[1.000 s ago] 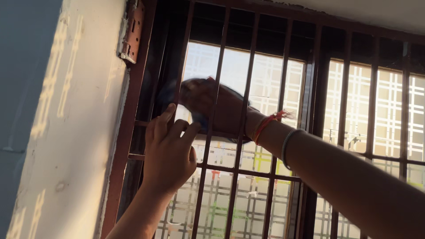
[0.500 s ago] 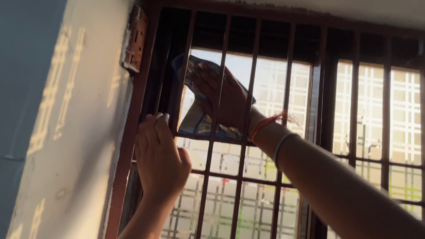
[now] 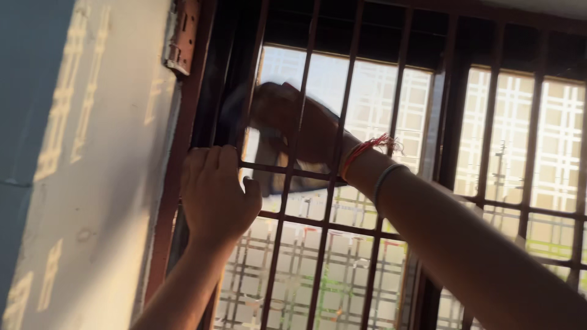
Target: The person wipes the metal window grille with a cloth, moving systematically from the top to the bottom and across the width. The person uses a spray bottle to apply cleaning solution to the cloth and continues wiping the grille and the window sill.
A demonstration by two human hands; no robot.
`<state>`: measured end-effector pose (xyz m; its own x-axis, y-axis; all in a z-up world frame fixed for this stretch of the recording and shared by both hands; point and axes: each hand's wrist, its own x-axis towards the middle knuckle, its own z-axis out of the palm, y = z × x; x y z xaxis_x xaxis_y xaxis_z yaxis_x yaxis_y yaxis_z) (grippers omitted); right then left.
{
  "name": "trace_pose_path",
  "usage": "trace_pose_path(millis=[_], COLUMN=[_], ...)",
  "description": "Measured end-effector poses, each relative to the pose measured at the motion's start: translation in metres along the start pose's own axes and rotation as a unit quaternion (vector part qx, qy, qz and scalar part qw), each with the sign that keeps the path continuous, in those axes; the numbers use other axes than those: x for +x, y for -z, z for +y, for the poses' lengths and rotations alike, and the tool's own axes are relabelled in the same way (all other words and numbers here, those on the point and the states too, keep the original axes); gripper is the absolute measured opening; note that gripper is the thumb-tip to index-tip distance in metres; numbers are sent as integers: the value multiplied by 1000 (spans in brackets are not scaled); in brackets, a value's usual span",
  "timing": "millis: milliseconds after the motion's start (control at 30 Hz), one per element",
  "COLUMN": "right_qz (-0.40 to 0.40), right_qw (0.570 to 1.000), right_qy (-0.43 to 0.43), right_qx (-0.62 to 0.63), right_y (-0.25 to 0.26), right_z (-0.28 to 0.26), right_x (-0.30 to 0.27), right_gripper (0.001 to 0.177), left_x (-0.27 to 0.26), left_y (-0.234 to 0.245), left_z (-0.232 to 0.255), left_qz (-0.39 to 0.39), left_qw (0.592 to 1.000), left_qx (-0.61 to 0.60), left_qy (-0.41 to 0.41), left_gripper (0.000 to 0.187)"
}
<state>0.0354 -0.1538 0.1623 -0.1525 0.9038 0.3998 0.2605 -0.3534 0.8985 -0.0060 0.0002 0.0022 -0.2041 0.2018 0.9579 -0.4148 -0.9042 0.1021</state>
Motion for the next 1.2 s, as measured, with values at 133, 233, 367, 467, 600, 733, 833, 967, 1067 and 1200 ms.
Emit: trace_pose_path(millis=[133,233,367,467,600,733,833,967,1067,1200], right_qz=[43,92,155,-57,5,16,-46,-95,96,-33], right_qw=[972,932,901,967,995,985,829,727,661,816], right_qy=[-193,-293,-292,-196,50,-165,-554,-660,-697,-520], right_qx=[-130,-192,-280,-154,-81,-47,-58,-165,-262,-251], right_y=[10,2,-5,12,26,14,-8,-36,-46,-24], right_z=[11,17,20,12,-5,0,26,71,71,39], right_x=[-2,-10,-10,-12,-7,-13,-35,-57,-63,-40], right_gripper=[56,60,67,61,54,42,45,48,74,67], left_x=[14,16,19,26,43,57,54,58,55,62], left_y=[5,6,9,9,2,-15,-25,-29,-27,-29], left_z=[-3,-2,6,13,15,13,5,2,5,2], left_qz=[-9,-30,6,122,-10,-8,13,27,20,1], left_qw=[1000,998,995,985,1000,999,1000,997,991,989], left_qx=[20,45,92,72,4,10,9,-52,27,30], left_qy=[-17,-18,-44,-98,16,39,5,-54,-129,-147], left_gripper=[20,14,22,46,40,47,55,62,72,49])
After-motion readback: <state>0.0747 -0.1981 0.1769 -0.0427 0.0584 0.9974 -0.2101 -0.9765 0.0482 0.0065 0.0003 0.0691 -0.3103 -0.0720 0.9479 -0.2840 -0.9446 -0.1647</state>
